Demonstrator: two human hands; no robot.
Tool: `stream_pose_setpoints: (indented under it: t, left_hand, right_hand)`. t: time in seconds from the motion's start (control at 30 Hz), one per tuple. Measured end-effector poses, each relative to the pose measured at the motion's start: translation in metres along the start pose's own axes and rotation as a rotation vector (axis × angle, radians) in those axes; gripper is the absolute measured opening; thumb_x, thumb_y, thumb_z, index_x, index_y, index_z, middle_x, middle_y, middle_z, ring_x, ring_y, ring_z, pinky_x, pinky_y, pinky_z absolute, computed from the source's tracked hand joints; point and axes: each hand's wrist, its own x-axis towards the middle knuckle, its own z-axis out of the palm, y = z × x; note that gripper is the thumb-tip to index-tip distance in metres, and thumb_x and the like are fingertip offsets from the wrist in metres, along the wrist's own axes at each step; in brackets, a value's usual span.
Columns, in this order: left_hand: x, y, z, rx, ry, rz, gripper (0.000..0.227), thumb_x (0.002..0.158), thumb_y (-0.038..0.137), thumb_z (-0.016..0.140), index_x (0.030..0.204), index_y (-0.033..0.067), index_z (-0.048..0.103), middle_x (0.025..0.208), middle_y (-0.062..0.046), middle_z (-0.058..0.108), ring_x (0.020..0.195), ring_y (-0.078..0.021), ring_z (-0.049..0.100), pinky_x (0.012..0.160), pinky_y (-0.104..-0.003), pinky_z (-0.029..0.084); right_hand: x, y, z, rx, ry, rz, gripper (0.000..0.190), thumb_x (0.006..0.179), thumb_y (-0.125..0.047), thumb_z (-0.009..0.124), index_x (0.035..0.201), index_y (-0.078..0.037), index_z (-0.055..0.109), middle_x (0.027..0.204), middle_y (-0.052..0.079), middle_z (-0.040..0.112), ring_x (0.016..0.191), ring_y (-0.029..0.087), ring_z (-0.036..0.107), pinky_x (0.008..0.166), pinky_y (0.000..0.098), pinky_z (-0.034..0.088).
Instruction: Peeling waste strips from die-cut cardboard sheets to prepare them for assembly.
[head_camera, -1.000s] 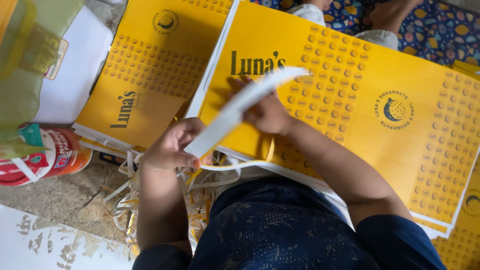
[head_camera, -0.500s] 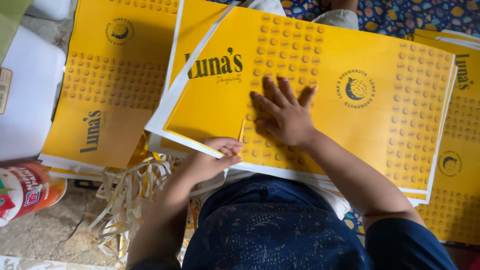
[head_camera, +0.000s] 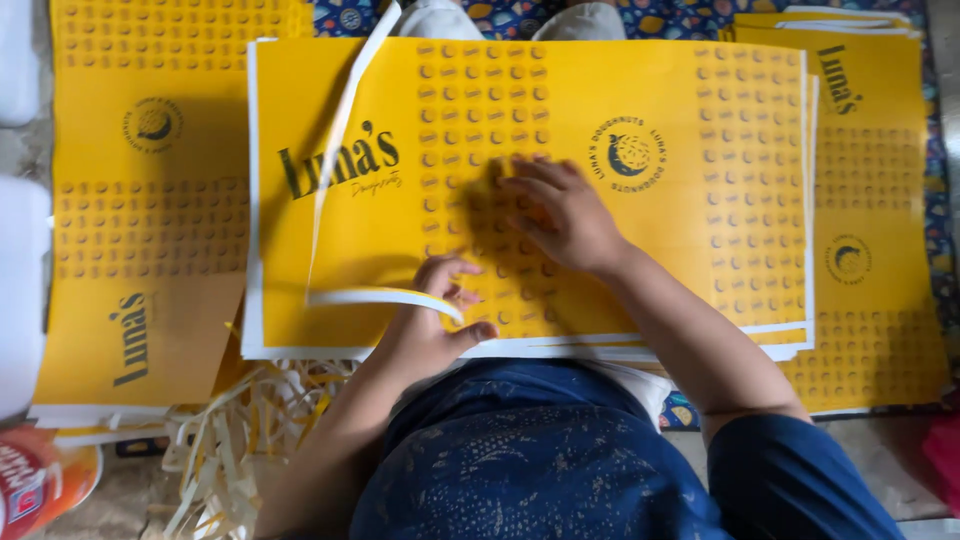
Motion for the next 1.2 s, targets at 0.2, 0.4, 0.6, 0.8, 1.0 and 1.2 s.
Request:
stream_pose_setpoints:
  t: [0.2, 0.4, 0.6, 0.8, 1.0, 1.2]
  left_hand:
    - [-0.005, -0.004, 0.013, 0.403, 0.100, -0.157, 0.079, 0.071, 0.010, 0.094, 0.134, 0.0051, 0.048, 0.135, -0.023, 0.033, 0.097, -0.0342, 0.072, 0.085, -0.038, 0.067]
    - [0.001, 0.029, 0.021, 0.142, -0.181, -0.307, 0.057, 0.078, -0.017, 0.071, 0.124, 0.0082, 0.049, 0.147, -0.028, 0.025, 0.091, -0.0422, 0.077, 0.084, -0.044, 0.067]
    - [0.014, 0.042, 0.037, -0.168, -0.316, -0.180, 0.055, 0.073, -0.012, 0.084, 0.113, 0.0096, 0.053, 0.136, -0.025, 0.046, 0.085, -0.0304, 0.079, 0.076, -0.033, 0.066]
    - [0.026, 0.055, 0.046, -0.414, -0.467, -0.140, 0.049, 0.077, -0.007, 0.084, 0.107, 0.0111, 0.050, 0.133, -0.023, 0.059, 0.082, -0.0248, 0.078, 0.075, -0.035, 0.066]
    - [0.025, 0.031, 0.044, -0.297, -0.333, -0.160, 0.049, 0.076, -0.004, 0.085, 0.111, 0.0070, 0.052, 0.129, -0.018, 0.055, 0.088, -0.0229, 0.075, 0.080, -0.036, 0.067]
    - [0.021, -0.020, 0.034, -0.292, -0.137, -0.207, 0.052, 0.084, 0.006, 0.081, 0.125, 0.0043, 0.050, 0.127, -0.009, 0.053, 0.093, -0.0172, 0.071, 0.086, -0.034, 0.066]
  right_hand:
    - [-0.039, 0.011, -0.026, -0.416, -0.060, 0.157, 0.080, 0.077, -0.063, 0.074, 0.149, -0.037, 0.053, 0.166, 0.000, 0.038, 0.155, 0.032, 0.029, 0.119, 0.0715, 0.004]
    - [-0.041, 0.016, -0.019, -0.391, -0.023, 0.125, 0.082, 0.085, -0.079, 0.060, 0.156, -0.041, 0.045, 0.170, 0.003, 0.031, 0.157, 0.033, 0.022, 0.117, 0.0699, -0.007]
    - [-0.043, 0.018, -0.017, -0.411, -0.022, 0.111, 0.079, 0.088, -0.076, 0.057, 0.157, -0.040, 0.043, 0.171, 0.003, 0.028, 0.158, 0.032, 0.021, 0.117, 0.0730, -0.007]
    - [-0.046, 0.027, -0.008, -0.422, 0.052, 0.054, 0.079, 0.089, -0.080, 0.054, 0.154, -0.035, 0.049, 0.170, 0.006, 0.031, 0.157, 0.032, 0.022, 0.116, 0.0738, -0.006]
    - [-0.044, 0.016, -0.020, -0.322, -0.011, 0.111, 0.080, 0.084, -0.075, 0.062, 0.150, -0.031, 0.053, 0.169, 0.007, 0.032, 0.157, 0.035, 0.024, 0.117, 0.0740, -0.005]
    - [-0.074, -0.036, -0.051, -0.163, -0.068, -0.144, 0.064, 0.080, -0.066, 0.074, 0.100, -0.006, 0.062, 0.132, 0.021, 0.061, 0.136, 0.044, 0.053, 0.112, 0.0732, 0.032]
